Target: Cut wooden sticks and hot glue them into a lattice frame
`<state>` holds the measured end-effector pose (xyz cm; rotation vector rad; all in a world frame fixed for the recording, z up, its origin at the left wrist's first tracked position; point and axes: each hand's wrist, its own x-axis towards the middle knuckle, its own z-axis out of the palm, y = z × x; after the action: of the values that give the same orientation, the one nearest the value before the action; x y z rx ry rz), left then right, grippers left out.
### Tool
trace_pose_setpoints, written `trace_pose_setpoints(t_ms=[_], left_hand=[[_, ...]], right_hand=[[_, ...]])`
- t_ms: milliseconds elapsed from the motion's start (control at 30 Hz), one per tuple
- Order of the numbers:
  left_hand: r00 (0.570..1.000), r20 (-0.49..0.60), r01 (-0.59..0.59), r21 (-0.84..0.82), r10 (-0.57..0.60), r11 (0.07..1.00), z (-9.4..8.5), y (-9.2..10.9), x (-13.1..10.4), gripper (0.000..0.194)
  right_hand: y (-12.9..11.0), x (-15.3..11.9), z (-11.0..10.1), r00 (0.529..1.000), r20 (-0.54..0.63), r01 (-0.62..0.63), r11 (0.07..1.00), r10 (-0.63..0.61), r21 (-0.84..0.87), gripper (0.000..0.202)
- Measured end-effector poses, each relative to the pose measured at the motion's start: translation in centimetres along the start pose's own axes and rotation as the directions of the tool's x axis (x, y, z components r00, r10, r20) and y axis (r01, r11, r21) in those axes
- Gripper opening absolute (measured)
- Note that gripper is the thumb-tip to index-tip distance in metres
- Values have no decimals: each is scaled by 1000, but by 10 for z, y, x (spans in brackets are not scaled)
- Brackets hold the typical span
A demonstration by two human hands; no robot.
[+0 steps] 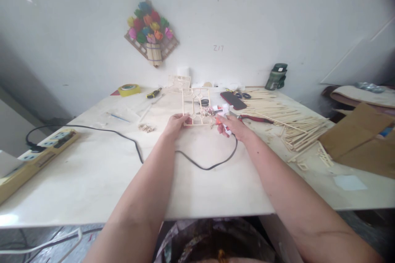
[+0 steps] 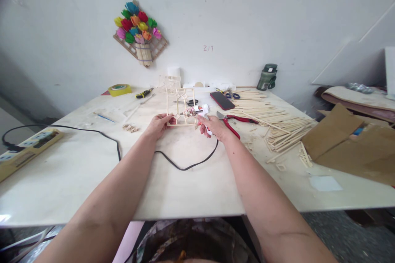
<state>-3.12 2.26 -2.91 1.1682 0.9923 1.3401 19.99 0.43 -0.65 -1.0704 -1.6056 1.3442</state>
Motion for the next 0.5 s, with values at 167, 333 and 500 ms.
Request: trace_pose_setpoints(t_ms=[167,333,500], left_hand=[[1000,-6,9,-6,-9,1000,-1,-1,1,30],[1000,-5,4,6,-4,1000,-1,-2,2,30],[1000,-2,0,9,0,1000,-2,-3,3,30]], right_hand=[[-3,-1,1,1000,-8,0,1000,0,-4,39],[-1,0,1,1000,-5,-3,1000,3,-2,40],[-1,0,2,1000,-3,-1,1000,1,-2,41]])
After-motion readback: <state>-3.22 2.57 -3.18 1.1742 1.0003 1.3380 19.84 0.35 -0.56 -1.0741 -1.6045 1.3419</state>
